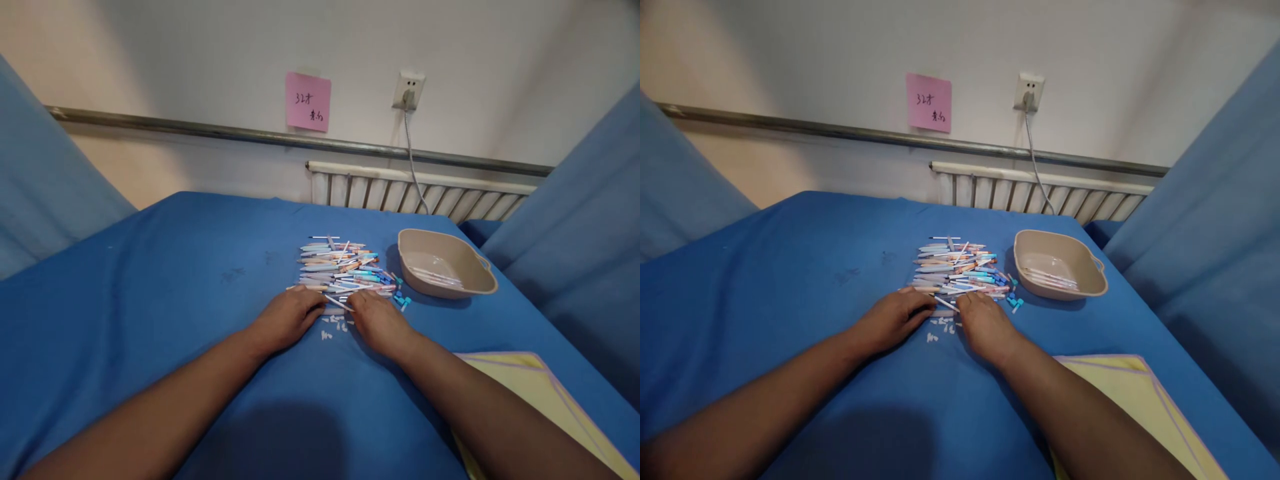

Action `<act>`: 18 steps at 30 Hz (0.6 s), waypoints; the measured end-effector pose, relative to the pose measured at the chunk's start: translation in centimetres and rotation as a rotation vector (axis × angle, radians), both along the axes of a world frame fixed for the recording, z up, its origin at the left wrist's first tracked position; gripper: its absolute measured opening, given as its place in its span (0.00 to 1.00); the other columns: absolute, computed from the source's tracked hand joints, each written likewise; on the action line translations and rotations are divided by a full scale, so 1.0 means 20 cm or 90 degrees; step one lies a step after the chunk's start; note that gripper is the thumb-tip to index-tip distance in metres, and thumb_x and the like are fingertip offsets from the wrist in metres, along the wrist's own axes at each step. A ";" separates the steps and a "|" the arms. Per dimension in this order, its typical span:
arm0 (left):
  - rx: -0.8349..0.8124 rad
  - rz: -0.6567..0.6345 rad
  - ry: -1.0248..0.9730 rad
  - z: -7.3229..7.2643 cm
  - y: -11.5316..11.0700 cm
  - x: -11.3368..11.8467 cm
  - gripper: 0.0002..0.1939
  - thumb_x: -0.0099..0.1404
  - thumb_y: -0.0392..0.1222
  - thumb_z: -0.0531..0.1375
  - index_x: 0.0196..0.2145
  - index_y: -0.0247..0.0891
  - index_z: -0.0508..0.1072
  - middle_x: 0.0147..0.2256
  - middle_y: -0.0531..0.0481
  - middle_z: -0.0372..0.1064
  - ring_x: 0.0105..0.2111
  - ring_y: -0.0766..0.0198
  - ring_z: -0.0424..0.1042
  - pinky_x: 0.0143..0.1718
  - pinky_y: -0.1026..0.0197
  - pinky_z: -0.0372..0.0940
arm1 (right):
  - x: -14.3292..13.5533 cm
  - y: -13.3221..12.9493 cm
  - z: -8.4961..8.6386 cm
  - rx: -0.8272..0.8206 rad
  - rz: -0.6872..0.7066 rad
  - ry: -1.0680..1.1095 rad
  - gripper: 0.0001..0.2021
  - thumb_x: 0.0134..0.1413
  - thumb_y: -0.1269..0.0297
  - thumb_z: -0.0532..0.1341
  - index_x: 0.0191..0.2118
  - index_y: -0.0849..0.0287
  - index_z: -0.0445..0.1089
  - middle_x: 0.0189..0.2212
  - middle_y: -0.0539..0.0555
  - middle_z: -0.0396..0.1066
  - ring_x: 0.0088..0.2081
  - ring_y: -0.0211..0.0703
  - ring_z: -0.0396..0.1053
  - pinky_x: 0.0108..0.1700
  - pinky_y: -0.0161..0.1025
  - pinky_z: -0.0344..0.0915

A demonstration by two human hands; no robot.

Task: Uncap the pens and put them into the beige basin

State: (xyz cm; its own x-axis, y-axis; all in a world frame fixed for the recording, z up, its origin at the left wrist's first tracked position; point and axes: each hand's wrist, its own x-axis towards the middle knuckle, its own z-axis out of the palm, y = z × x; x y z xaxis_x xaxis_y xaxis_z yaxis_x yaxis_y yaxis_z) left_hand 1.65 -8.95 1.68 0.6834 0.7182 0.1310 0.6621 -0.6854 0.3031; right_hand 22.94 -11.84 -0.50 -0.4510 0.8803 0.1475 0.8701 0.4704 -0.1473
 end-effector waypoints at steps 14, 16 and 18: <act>-0.023 -0.002 -0.086 -0.02 0.01 0.00 0.12 0.66 0.43 0.54 0.45 0.39 0.71 0.40 0.46 0.71 0.41 0.59 0.68 0.45 0.56 0.61 | 0.12 -0.03 0.01 -0.002 -0.002 0.352 0.03 0.55 0.69 0.55 0.35 0.58 0.64 0.26 0.49 0.65 0.29 0.38 0.63 0.31 0.34 0.57; -0.092 0.049 -0.196 -0.02 0.03 -0.02 0.14 0.65 0.44 0.55 0.46 0.38 0.71 0.40 0.46 0.71 0.39 0.60 0.68 0.43 0.57 0.62 | 0.12 -0.03 0.00 -0.007 0.014 0.380 0.02 0.54 0.69 0.55 0.35 0.58 0.64 0.26 0.49 0.65 0.28 0.37 0.63 0.31 0.33 0.57; -0.217 0.117 -0.333 -0.02 0.04 -0.03 0.16 0.63 0.45 0.56 0.46 0.36 0.71 0.39 0.46 0.71 0.36 0.62 0.69 0.41 0.58 0.64 | 0.12 -0.03 0.00 -0.011 0.018 0.400 0.02 0.54 0.69 0.55 0.34 0.58 0.64 0.26 0.49 0.65 0.28 0.37 0.63 0.31 0.33 0.58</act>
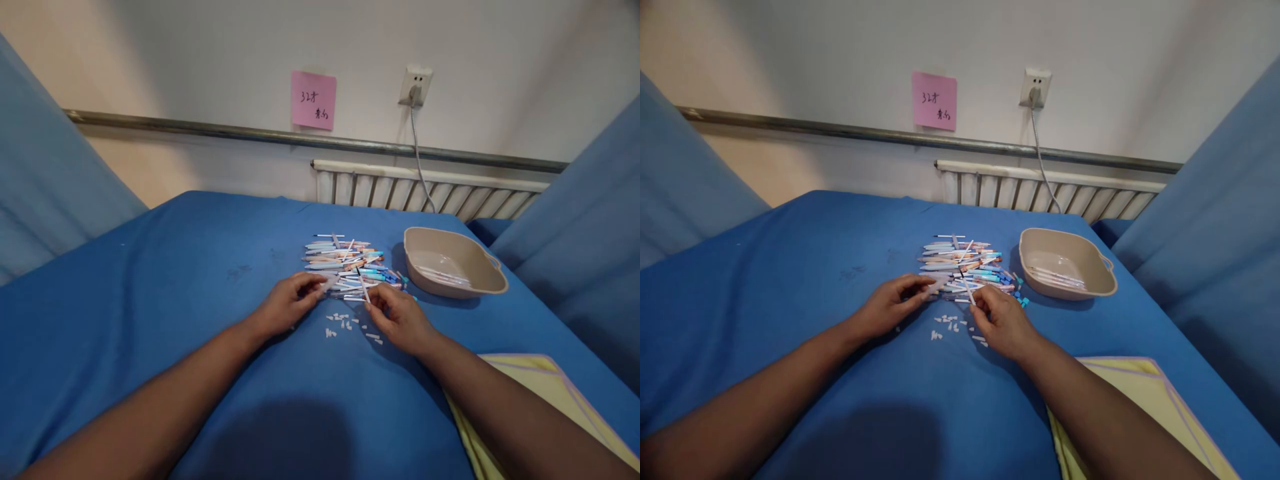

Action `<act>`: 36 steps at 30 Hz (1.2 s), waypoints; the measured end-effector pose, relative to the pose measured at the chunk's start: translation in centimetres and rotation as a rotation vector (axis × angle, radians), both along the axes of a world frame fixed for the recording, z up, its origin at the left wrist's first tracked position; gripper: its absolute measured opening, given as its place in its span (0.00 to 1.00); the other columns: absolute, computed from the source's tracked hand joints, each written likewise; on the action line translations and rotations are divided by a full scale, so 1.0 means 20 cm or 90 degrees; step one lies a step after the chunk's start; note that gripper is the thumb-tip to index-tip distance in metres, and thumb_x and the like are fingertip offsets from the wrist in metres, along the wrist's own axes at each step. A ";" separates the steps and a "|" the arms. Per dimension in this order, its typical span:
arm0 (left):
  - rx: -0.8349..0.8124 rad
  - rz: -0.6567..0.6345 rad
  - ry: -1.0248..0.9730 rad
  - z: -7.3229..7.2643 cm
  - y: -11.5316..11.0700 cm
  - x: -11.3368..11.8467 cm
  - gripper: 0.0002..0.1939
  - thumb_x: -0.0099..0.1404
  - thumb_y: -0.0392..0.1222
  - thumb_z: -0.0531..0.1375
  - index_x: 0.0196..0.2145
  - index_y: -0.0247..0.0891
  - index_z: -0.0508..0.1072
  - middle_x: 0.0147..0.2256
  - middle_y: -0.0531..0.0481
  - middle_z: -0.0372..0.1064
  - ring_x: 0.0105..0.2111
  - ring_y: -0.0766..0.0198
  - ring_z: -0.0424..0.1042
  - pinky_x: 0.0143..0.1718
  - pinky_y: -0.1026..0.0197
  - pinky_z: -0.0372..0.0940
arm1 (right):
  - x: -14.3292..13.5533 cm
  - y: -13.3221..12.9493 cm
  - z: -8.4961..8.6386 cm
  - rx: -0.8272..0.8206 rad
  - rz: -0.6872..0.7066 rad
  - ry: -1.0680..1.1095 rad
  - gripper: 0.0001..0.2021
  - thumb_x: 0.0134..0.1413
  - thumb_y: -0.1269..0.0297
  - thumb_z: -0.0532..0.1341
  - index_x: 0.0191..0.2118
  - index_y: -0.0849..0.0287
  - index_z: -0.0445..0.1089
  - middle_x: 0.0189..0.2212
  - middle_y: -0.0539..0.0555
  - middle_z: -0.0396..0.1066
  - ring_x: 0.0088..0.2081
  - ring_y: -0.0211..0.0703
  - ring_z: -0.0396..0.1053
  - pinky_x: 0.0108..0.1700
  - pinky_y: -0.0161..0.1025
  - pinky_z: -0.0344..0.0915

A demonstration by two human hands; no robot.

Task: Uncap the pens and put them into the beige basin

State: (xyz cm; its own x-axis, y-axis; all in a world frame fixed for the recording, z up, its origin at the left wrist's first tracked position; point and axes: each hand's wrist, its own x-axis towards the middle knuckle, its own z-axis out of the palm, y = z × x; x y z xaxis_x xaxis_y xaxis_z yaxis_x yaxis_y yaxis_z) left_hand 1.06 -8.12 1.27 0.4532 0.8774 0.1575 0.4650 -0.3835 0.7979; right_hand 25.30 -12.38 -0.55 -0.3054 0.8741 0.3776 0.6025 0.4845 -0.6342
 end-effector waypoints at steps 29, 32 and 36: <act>-0.072 0.049 -0.044 0.03 -0.06 0.02 0.13 0.57 0.44 0.60 0.37 0.33 0.73 0.26 0.52 0.65 0.25 0.69 0.60 0.26 0.66 0.58 | 0.01 0.01 -0.02 -0.028 -0.027 0.051 0.06 0.57 0.63 0.56 0.31 0.57 0.66 0.24 0.48 0.66 0.26 0.36 0.63 0.31 0.33 0.58; -0.015 0.030 0.001 0.03 -0.06 0.01 0.12 0.58 0.45 0.59 0.36 0.34 0.75 0.27 0.52 0.64 0.26 0.68 0.60 0.28 0.66 0.59 | 0.00 0.01 -0.03 -0.036 -0.019 0.046 0.06 0.57 0.63 0.56 0.31 0.57 0.65 0.23 0.47 0.66 0.25 0.36 0.63 0.30 0.33 0.58; -0.019 0.018 0.001 0.03 -0.06 0.01 0.13 0.60 0.46 0.57 0.35 0.34 0.75 0.25 0.52 0.64 0.25 0.68 0.60 0.27 0.66 0.57 | -0.01 0.00 -0.03 -0.052 -0.008 0.038 0.05 0.57 0.64 0.56 0.31 0.57 0.65 0.23 0.47 0.66 0.25 0.36 0.63 0.29 0.33 0.58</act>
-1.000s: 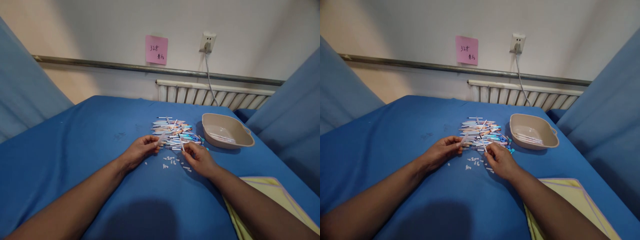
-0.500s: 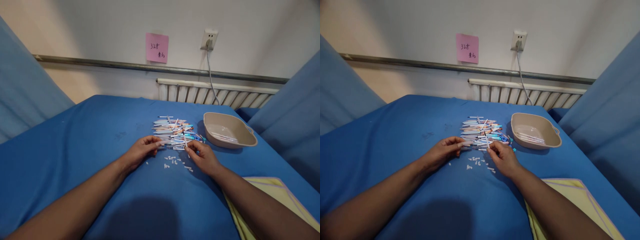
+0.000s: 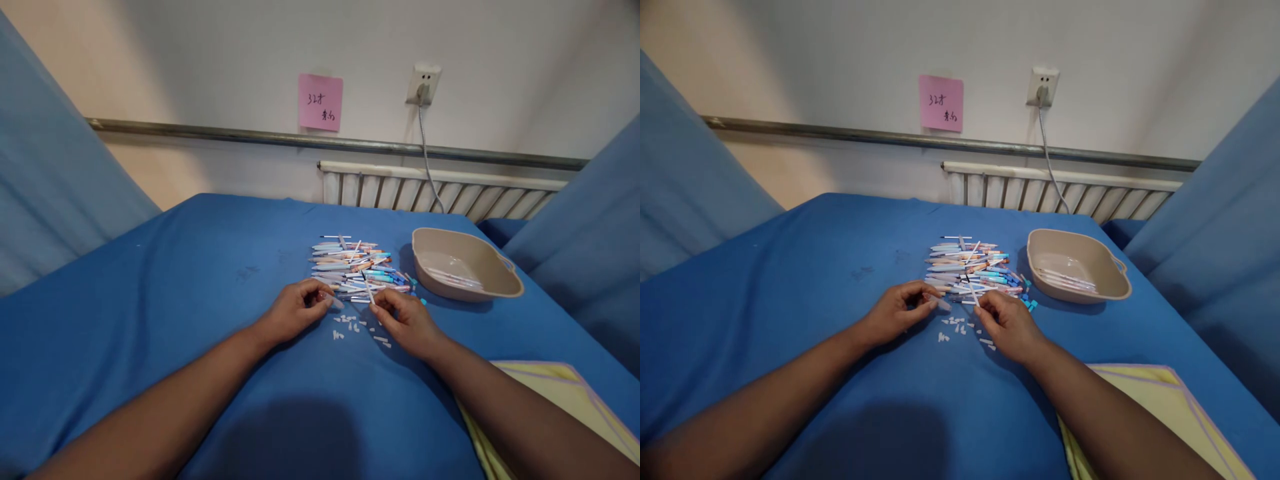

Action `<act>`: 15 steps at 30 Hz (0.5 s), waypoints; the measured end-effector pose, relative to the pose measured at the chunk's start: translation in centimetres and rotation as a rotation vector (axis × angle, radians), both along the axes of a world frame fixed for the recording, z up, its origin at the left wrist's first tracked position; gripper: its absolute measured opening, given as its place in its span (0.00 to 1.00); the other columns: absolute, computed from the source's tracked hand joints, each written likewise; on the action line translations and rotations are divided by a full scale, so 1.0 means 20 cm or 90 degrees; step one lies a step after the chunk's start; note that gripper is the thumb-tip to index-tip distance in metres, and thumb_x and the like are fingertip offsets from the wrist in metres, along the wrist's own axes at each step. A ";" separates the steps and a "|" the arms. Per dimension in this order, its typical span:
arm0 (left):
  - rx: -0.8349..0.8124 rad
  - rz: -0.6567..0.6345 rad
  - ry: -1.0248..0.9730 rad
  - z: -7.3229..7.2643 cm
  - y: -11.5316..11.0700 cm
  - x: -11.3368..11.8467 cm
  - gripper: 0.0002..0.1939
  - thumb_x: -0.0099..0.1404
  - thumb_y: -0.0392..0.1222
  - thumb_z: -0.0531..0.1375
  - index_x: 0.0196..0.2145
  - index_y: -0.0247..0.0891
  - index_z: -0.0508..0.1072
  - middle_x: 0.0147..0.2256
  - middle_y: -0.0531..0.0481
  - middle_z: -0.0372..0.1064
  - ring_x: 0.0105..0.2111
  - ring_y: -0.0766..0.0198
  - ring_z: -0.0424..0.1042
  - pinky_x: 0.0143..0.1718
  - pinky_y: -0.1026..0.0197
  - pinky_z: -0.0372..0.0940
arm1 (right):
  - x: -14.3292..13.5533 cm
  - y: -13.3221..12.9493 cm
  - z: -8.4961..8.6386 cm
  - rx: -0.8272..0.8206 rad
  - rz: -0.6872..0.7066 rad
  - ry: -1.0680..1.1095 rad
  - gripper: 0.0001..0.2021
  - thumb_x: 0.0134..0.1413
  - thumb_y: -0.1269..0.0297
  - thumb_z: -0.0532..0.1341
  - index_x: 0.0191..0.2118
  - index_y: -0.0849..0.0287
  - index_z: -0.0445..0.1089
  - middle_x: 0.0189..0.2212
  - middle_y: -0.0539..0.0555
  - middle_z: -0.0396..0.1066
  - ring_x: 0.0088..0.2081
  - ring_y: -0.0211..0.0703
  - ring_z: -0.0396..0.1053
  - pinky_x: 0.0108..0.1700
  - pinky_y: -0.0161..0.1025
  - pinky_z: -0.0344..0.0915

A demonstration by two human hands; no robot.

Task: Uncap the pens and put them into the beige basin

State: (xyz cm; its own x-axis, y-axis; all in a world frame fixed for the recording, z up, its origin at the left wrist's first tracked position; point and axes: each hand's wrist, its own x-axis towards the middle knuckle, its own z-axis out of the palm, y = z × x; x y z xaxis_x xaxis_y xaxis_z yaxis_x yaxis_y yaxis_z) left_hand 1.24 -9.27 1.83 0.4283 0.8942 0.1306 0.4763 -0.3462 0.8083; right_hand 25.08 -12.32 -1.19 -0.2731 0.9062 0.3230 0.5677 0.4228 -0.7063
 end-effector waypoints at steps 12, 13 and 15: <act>-0.020 -0.025 0.037 0.02 -0.01 0.00 0.13 0.60 0.48 0.57 0.29 0.34 0.72 0.23 0.55 0.61 0.25 0.67 0.59 0.27 0.66 0.57 | 0.00 0.00 0.01 0.005 0.045 0.001 0.05 0.57 0.65 0.56 0.30 0.57 0.64 0.22 0.47 0.66 0.25 0.36 0.63 0.28 0.32 0.58; -0.021 -0.026 0.041 0.02 -0.01 0.00 0.13 0.60 0.48 0.57 0.29 0.34 0.71 0.23 0.55 0.61 0.24 0.68 0.59 0.26 0.66 0.57 | 0.00 0.00 0.00 0.004 0.049 0.003 0.05 0.57 0.65 0.56 0.30 0.57 0.64 0.22 0.47 0.66 0.25 0.35 0.62 0.28 0.32 0.58; -0.020 -0.030 0.046 0.02 -0.01 0.00 0.13 0.60 0.48 0.57 0.28 0.34 0.71 0.22 0.55 0.61 0.24 0.68 0.59 0.26 0.67 0.56 | -0.01 0.00 0.00 0.002 0.058 0.008 0.05 0.57 0.65 0.56 0.30 0.57 0.64 0.22 0.47 0.66 0.24 0.35 0.62 0.28 0.32 0.57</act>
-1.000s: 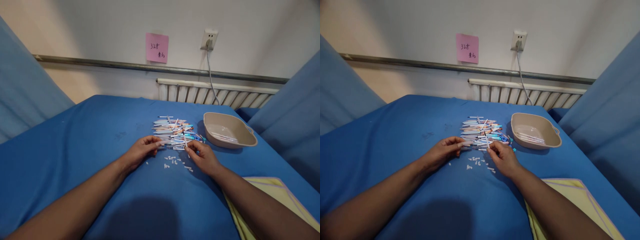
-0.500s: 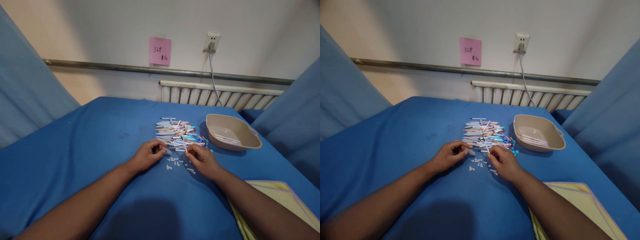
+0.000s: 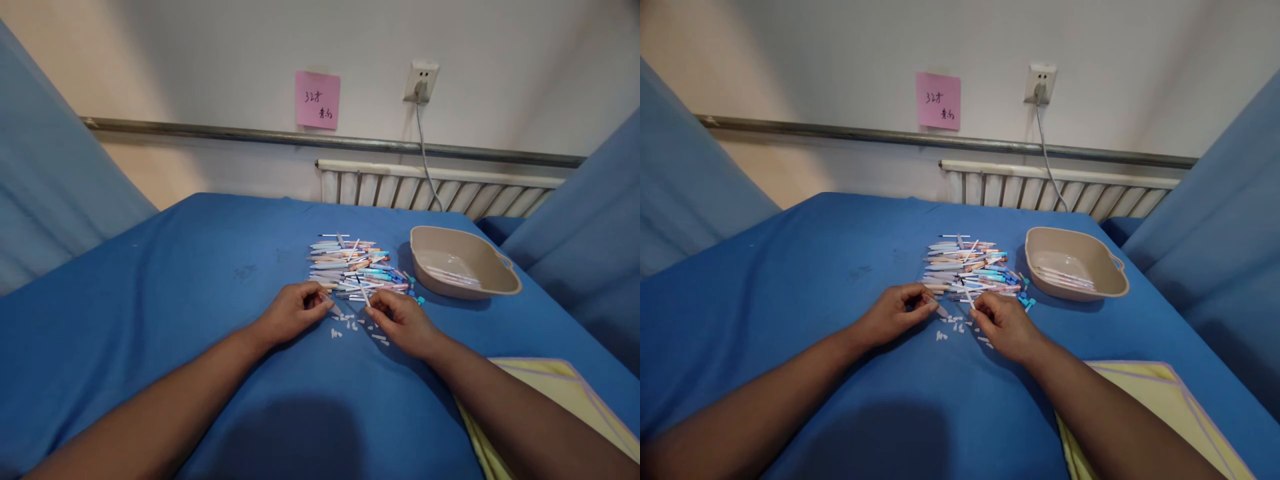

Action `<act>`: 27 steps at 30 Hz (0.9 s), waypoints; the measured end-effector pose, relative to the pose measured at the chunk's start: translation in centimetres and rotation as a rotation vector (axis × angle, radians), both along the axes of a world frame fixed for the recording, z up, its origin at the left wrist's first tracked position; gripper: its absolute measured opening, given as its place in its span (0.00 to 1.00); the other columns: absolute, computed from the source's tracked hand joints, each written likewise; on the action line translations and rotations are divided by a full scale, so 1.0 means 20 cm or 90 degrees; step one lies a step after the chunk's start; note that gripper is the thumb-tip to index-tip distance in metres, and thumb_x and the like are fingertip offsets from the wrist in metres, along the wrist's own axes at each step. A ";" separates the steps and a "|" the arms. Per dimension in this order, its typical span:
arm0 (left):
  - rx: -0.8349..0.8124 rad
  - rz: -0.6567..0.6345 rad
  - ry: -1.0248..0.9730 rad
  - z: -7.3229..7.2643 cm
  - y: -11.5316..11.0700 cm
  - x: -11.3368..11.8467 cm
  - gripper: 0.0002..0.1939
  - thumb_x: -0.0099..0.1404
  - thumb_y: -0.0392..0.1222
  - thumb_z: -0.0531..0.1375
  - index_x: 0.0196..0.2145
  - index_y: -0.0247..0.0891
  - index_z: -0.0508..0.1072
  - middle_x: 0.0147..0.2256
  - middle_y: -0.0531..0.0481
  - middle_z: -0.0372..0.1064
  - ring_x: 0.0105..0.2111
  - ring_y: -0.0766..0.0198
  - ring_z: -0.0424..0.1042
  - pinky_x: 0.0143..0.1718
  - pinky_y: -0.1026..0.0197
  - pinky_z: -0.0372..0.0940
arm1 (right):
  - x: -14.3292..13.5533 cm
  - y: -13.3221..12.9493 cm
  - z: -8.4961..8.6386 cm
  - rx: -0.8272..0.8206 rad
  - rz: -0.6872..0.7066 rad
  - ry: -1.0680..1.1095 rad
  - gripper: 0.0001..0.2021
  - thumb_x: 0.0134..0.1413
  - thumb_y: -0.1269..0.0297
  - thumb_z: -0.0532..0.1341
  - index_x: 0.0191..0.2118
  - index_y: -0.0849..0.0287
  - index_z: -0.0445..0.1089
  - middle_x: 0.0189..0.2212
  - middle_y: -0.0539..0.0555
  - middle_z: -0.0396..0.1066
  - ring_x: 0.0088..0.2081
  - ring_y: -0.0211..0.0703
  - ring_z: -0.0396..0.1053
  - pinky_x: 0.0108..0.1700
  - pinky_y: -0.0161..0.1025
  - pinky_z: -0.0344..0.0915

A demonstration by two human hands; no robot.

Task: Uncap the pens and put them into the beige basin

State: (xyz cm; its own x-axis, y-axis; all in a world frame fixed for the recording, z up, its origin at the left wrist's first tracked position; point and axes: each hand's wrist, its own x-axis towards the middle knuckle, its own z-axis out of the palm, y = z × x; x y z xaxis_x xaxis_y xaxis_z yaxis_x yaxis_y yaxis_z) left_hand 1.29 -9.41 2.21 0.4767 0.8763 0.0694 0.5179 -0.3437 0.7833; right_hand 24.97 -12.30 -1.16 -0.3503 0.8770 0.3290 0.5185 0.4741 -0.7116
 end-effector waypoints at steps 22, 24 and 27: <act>0.032 0.033 0.032 0.00 0.00 0.00 0.16 0.61 0.51 0.55 0.25 0.34 0.68 0.20 0.57 0.58 0.22 0.69 0.56 0.23 0.68 0.53 | 0.00 -0.01 0.00 -0.009 0.024 -0.010 0.04 0.57 0.66 0.56 0.31 0.58 0.64 0.23 0.47 0.65 0.25 0.34 0.61 0.28 0.31 0.56; 0.071 0.053 0.040 0.00 0.00 -0.01 0.15 0.62 0.50 0.55 0.27 0.34 0.69 0.21 0.56 0.60 0.22 0.69 0.57 0.24 0.68 0.53 | 0.00 -0.01 0.00 -0.008 0.021 -0.005 0.05 0.57 0.65 0.56 0.31 0.58 0.64 0.23 0.47 0.65 0.25 0.35 0.61 0.28 0.32 0.56; 0.133 0.062 0.079 0.01 0.01 -0.02 0.14 0.62 0.49 0.54 0.30 0.34 0.71 0.23 0.54 0.64 0.23 0.68 0.60 0.26 0.67 0.55 | 0.00 -0.01 0.00 -0.006 0.012 0.002 0.05 0.58 0.65 0.56 0.31 0.57 0.64 0.23 0.47 0.65 0.25 0.35 0.61 0.28 0.32 0.56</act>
